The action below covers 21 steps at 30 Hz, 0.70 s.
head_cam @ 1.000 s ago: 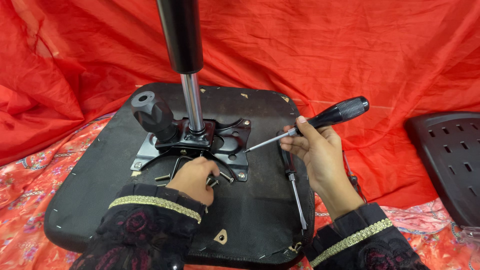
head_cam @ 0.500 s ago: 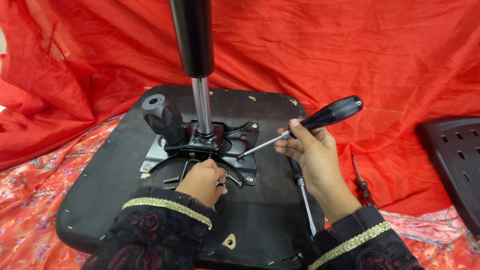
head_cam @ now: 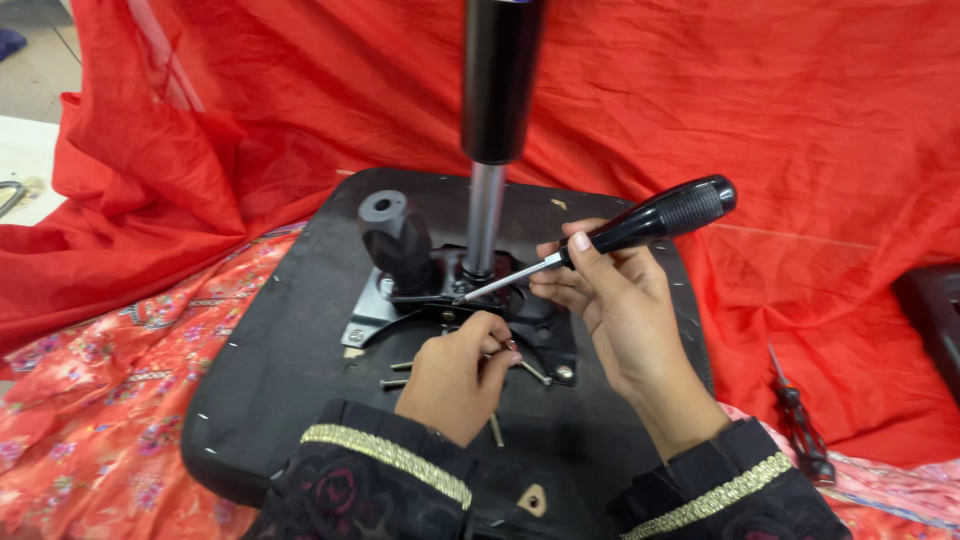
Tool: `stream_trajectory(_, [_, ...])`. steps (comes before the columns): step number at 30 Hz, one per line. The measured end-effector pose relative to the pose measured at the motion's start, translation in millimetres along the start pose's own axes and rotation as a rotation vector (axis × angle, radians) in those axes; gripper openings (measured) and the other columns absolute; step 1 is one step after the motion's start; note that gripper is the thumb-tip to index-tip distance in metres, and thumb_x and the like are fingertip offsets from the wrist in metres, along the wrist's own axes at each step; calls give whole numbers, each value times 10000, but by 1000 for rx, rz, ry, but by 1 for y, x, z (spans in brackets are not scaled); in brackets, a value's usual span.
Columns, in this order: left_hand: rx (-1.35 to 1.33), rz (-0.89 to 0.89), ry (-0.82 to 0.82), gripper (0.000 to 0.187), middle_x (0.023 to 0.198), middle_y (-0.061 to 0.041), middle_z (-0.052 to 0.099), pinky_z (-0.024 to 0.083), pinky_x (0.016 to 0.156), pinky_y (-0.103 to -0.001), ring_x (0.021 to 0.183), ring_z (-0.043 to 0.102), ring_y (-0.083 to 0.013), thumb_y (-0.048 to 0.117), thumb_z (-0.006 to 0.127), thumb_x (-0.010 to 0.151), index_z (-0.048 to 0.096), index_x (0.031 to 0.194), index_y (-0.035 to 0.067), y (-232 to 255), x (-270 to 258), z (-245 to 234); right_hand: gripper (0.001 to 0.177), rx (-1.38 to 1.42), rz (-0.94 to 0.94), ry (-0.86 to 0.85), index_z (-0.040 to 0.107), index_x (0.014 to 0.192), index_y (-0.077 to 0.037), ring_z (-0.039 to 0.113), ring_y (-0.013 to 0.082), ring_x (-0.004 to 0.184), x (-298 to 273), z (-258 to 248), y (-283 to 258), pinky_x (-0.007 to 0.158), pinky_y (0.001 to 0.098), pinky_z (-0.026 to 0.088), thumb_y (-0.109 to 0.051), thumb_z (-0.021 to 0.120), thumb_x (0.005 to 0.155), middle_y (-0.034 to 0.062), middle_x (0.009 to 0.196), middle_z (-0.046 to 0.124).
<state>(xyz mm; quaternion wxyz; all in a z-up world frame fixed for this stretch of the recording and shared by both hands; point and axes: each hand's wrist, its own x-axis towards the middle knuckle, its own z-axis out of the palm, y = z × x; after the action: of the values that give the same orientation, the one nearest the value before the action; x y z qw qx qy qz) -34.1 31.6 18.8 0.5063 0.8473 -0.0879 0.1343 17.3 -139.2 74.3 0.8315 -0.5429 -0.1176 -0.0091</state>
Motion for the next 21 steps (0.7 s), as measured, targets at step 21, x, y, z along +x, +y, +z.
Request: stream_trajectory(21, [-56, 371, -39, 175, 920, -97, 776, 595, 743, -327, 867, 785, -226, 32, 632, 916, 699, 1078, 41, -69, 0, -134, 222, -17, 79, 161, 640, 1085, -18, 752, 215, 807, -8, 139, 31, 800, 375, 629, -219, 598, 1000, 190, 997, 750])
